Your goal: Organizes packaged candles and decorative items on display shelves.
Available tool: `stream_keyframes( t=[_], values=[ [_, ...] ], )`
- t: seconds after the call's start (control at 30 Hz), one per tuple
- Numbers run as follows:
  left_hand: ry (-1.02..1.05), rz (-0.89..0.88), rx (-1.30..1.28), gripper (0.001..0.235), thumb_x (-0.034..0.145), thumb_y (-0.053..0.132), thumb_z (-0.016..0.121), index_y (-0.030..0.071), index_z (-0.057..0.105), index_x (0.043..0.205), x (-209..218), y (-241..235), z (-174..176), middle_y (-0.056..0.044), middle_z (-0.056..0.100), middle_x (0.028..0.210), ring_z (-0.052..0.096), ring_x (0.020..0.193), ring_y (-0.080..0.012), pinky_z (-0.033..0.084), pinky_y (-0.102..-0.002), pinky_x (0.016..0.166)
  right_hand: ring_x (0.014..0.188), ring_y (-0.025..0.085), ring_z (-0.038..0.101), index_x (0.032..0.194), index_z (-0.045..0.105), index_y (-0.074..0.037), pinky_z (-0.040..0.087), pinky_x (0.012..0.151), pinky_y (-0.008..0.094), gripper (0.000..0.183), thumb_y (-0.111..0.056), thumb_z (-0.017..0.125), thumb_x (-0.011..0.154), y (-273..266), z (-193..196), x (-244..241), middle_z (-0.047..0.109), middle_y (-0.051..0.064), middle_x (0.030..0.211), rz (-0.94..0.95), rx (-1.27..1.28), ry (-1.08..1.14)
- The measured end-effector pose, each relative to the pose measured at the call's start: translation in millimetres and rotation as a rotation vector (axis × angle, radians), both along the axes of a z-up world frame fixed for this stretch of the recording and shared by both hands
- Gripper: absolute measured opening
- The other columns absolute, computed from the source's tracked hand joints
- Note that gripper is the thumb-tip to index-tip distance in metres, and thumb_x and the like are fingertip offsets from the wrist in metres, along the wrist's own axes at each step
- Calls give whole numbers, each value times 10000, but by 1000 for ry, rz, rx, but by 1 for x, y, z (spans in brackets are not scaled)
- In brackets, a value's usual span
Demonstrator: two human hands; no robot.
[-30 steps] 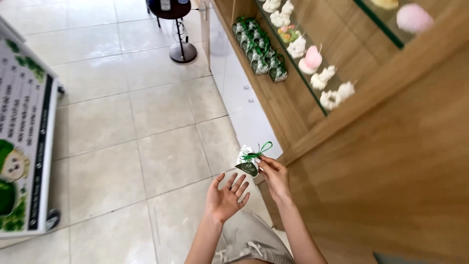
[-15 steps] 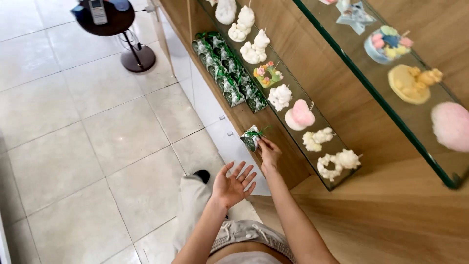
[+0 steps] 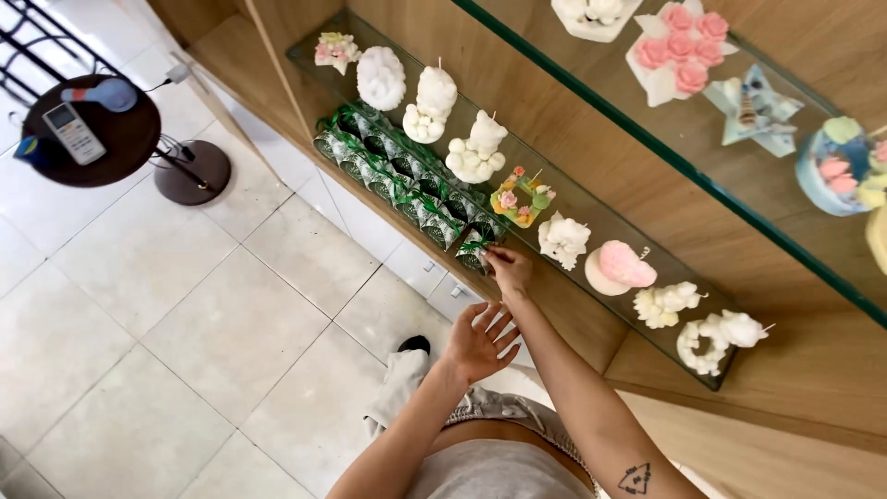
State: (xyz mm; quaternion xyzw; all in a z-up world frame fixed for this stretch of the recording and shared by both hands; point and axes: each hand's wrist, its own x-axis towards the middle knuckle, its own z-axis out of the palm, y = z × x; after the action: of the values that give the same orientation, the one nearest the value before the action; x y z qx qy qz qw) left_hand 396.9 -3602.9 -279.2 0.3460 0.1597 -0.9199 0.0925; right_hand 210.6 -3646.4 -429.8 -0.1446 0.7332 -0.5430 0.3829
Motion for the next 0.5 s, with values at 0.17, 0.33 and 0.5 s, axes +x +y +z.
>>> stream_keyframes(
  t=[0.17, 0.33, 0.5],
  values=[
    [-31, -66, 50, 362, 909, 380, 610, 249, 661, 1243, 17, -23, 1, 37, 668, 1298, 578, 1259, -202, 388, -409, 1082, 684, 81, 692, 1037, 803, -57, 533, 557, 228, 161, -97, 784, 883, -10, 7, 20, 784, 26, 876, -63, 74, 61],
    [-38, -107, 65, 373, 908, 368, 613, 241, 657, 1256, 25, -36, 4, 19, 655, 1318, 575, 1266, -208, 389, -405, 1090, 684, 97, 680, 1029, 799, -21, 533, 567, 230, 156, -90, 789, 889, -10, 4, 26, 774, 46, 866, -111, 28, 79],
    [-30, -140, 95, 366, 899, 352, 632, 240, 659, 1246, 29, -41, 0, 16, 657, 1308, 582, 1254, -215, 397, -409, 1091, 737, 109, 716, 1048, 777, 5, 567, 608, 249, 173, -73, 771, 894, -4, 0, 28, 775, 57, 893, -138, -7, 30]
  ],
)
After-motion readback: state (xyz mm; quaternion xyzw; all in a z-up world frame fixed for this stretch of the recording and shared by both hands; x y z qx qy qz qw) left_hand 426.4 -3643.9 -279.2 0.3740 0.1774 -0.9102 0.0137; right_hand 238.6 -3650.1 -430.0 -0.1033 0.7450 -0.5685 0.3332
